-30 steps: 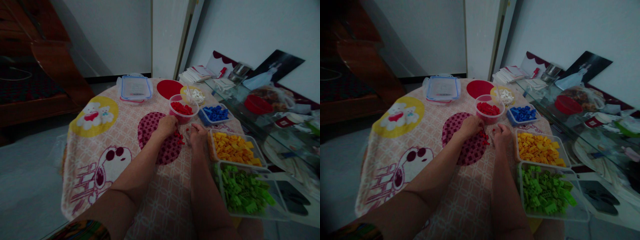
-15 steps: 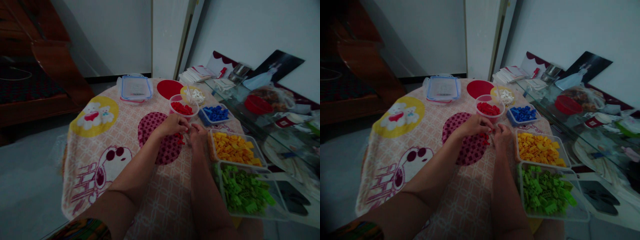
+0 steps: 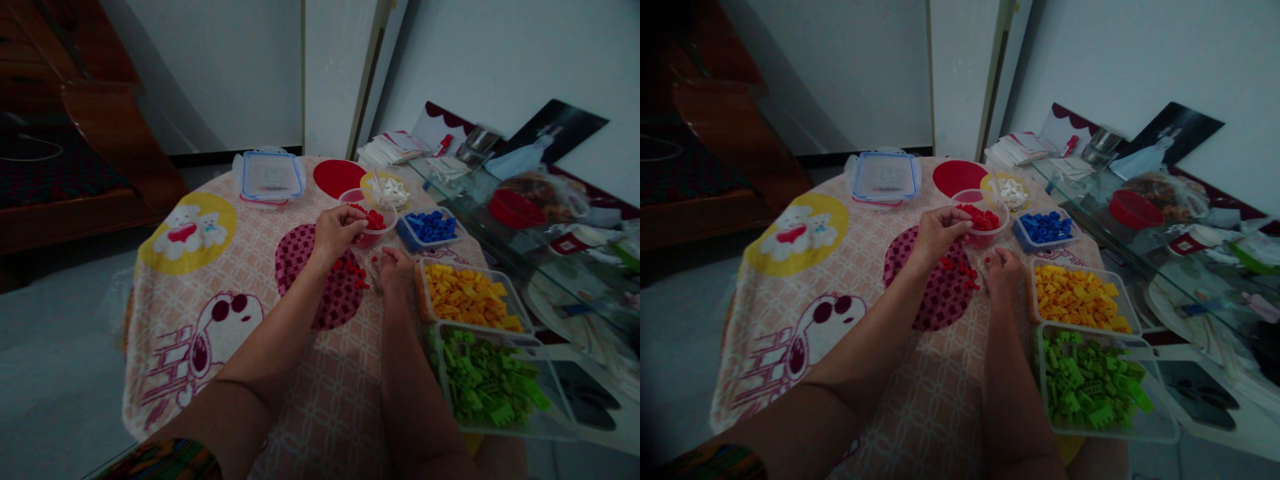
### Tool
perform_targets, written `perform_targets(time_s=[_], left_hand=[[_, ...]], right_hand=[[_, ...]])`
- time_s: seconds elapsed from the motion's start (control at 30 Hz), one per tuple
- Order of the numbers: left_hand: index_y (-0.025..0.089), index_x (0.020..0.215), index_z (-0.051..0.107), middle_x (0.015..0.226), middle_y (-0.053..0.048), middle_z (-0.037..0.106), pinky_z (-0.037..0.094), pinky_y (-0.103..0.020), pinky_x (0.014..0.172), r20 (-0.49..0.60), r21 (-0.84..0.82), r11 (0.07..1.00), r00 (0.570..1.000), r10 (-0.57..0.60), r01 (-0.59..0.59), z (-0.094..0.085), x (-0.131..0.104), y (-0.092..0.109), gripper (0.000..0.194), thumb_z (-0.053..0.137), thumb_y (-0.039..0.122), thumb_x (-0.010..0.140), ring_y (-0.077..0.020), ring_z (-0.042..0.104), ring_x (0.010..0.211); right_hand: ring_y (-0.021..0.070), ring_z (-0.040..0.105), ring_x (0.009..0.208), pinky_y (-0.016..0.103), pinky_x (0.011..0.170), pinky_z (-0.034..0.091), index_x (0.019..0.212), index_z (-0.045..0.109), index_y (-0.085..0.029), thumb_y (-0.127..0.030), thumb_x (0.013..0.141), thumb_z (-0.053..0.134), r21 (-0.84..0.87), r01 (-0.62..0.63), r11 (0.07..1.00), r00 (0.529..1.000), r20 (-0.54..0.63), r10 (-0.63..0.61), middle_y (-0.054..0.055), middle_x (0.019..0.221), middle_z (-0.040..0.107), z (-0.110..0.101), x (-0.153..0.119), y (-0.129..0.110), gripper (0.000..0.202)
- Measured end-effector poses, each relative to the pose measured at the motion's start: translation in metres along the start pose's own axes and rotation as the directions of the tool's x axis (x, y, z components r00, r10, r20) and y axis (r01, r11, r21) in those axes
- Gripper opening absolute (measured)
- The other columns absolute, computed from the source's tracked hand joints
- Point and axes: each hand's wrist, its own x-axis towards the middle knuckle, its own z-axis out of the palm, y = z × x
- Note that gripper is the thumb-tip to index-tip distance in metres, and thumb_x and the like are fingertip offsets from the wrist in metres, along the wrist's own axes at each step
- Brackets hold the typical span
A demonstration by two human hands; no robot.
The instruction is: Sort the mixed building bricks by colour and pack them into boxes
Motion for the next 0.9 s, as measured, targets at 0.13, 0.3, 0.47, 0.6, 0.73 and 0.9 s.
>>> perform_targets(time_s=[0.13,0.3,0.47,0.6,0.73,0.9], left_hand=[[0.015,0.086,0.067,0.066,0.000,0.070,0.053,-0.019,0.053,-0.039,0.007,1.000,0.999,-0.013,0.013,-0.001,0.001,-0.007,0.009,0.070,0.018,0.079,-0.0101,0.065,0.056],[0.014,0.089,0.068,0.069,0.000,0.071,0.056,-0.021,0.057,-0.049,0.058,0.998,0.999,-0.017,0.020,0.001,0.002,-0.011,0.010,0.066,0.012,0.080,-0.0102,0.067,0.058],[0.014,0.093,0.071,0.070,-0.002,0.073,0.056,-0.021,0.059,-0.041,0.116,0.993,0.999,0.012,-0.007,0.000,0.002,-0.010,0.017,0.061,0.011,0.080,-0.0108,0.067,0.059],[0.014,0.083,0.073,0.066,-0.001,0.070,0.050,-0.020,0.057,0.017,0.328,0.941,0.996,0.085,-0.086,-0.012,0.003,-0.003,0.012,0.063,0.017,0.078,-0.0110,0.063,0.057],[0.015,0.074,0.076,0.063,-0.001,0.070,0.048,-0.021,0.061,0.214,0.589,0.786,0.974,0.071,-0.187,-0.029,0.002,0.009,0.011,0.066,0.019,0.076,-0.0128,0.063,0.062],[0.019,0.079,0.080,0.080,-0.005,0.077,0.051,-0.026,0.077,0.357,0.847,0.474,0.918,-0.174,-0.239,-0.043,0.000,0.010,0.011,0.074,0.016,0.070,-0.0195,0.071,0.079]], right_hand=[[0.0263,0.070,0.091,0.041,0.091,0.053,0.088,0.077,-0.020,-0.029,0.076,0.052,-0.006,0.007,1.000,1.000,0.002,-0.007,0.009,0.092,0.077,0.000,-0.001,0.000,0.030],[0.0267,0.070,0.092,0.041,0.093,0.052,0.087,0.077,-0.020,-0.029,0.075,0.051,-0.009,0.010,1.000,1.000,-0.011,-0.010,0.011,0.094,0.078,0.001,0.000,0.001,0.030],[0.0263,0.069,0.091,0.042,0.093,0.051,0.088,0.077,-0.022,-0.030,0.075,0.051,-0.005,0.008,1.000,1.000,0.007,-0.008,0.009,0.092,0.078,0.001,0.001,0.003,0.030],[0.0262,0.069,0.089,0.042,0.091,0.052,0.088,0.076,-0.021,-0.031,0.075,0.051,0.006,0.021,1.000,1.000,0.005,-0.021,0.009,0.091,0.077,0.002,0.001,0.006,0.030],[0.0274,0.069,0.090,0.043,0.092,0.053,0.087,0.077,-0.021,-0.030,0.075,0.053,0.006,0.019,1.000,1.000,0.011,-0.019,0.010,0.092,0.078,0.001,0.001,0.006,0.028],[0.0284,0.070,0.092,0.045,0.094,0.052,0.088,0.077,-0.020,-0.029,0.076,0.051,0.001,0.018,1.000,1.000,0.009,-0.018,0.011,0.093,0.078,0.000,0.002,0.004,0.030]])
